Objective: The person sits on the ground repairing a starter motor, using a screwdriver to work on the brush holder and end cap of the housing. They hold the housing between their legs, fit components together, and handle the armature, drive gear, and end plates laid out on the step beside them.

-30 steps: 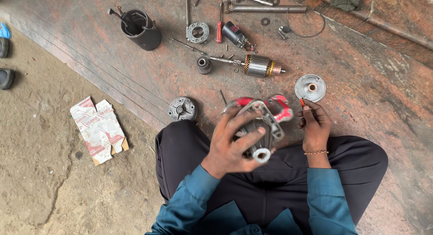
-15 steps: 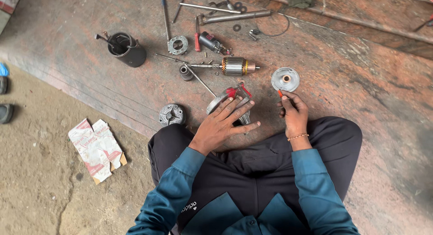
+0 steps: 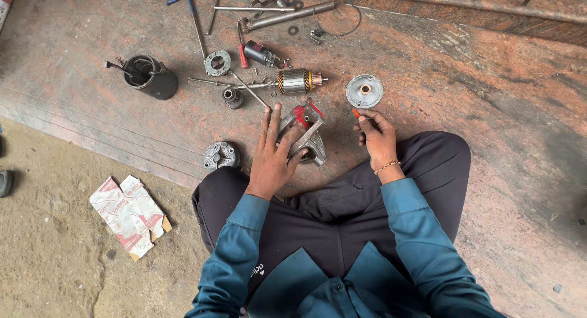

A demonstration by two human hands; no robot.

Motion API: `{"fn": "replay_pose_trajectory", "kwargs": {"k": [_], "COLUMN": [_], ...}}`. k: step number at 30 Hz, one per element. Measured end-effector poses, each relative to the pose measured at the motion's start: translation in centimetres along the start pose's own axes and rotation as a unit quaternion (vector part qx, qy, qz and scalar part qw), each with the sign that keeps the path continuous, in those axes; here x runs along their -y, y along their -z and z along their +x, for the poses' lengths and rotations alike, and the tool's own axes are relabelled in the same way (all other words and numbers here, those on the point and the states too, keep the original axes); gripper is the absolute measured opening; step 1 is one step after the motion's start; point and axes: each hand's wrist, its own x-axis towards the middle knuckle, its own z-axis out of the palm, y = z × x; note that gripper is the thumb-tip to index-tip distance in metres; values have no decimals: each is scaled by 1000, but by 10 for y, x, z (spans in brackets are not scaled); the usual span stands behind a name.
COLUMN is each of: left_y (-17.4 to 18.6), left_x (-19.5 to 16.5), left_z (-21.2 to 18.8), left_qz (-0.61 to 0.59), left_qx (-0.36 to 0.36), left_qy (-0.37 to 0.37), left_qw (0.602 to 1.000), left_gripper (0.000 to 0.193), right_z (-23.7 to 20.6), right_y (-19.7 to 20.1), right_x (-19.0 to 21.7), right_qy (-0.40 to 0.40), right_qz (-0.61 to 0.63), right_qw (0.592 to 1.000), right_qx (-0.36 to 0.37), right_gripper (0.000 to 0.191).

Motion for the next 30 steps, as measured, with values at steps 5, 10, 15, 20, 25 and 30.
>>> {"fn": "replay_pose_trajectory", "kwargs": {"k": [5,10,15,20,25,30], "left_y": [-3,-3,-10,-15,-24,-29], "left_x": [8,19,35,56,81,109], "left_z": [0,-2,4,11,-5,-72], "left_qz": [-92,-160,-55,-104,-212,-177], "left_qx": [-47,-23,-52,-118,-212,-210], "left_qy": [59,163,147,244,207,220], "left_qw": [993,973,986,957,931,936], "left_gripper": [75,80,84,68,47,64], "right_z": [0,2,6,7,3,-7], "right_y": [2,4,7,9,0,-20], "right_x": [-2,-6,-11,-12,-3,2], "right_qy": [3,-2,-1,3,13,74], "right_qz": [-9,-22,-26,-19,-17,-80], "right_qw": [1000,1000,1000,1000,999,994], "right_qx": [3,12,17,24,25,-15], "right_gripper": [22,22,22,21,23,27]}}
